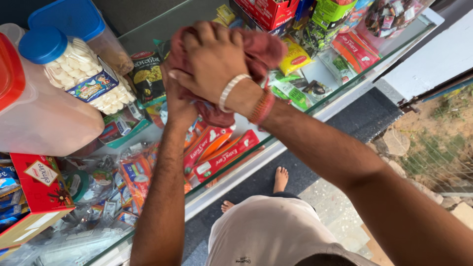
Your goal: The person wipes the glass display counter and various items on it using a cloth. They lift and wipe several plastic containers with different colored lids, a jar of white sticks, and a red box of candies, then place them back on the counter.
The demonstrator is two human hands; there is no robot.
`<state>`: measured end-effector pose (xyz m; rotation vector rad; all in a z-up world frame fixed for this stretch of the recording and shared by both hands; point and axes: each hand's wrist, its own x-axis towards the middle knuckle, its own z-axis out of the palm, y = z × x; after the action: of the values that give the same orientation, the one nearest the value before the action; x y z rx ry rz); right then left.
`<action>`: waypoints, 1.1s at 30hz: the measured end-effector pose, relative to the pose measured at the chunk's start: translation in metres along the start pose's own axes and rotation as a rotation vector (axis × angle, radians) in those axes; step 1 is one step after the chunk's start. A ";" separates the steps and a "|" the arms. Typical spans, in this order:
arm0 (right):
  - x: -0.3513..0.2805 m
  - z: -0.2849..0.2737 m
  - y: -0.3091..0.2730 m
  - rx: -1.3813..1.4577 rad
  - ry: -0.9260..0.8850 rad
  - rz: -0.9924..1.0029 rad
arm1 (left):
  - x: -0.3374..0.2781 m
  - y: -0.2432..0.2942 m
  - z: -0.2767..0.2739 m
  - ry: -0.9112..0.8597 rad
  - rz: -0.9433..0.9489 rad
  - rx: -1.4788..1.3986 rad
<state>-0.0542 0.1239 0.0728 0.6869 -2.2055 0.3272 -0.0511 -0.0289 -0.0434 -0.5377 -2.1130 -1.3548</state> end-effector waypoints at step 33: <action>-0.091 0.075 0.094 1.082 0.056 0.245 | 0.016 0.044 -0.007 -0.090 -0.240 -0.134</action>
<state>-0.1044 0.2022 -0.0465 0.9137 -1.9348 1.6987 -0.0355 -0.0170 -0.0007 -0.4144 -2.2264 -1.6423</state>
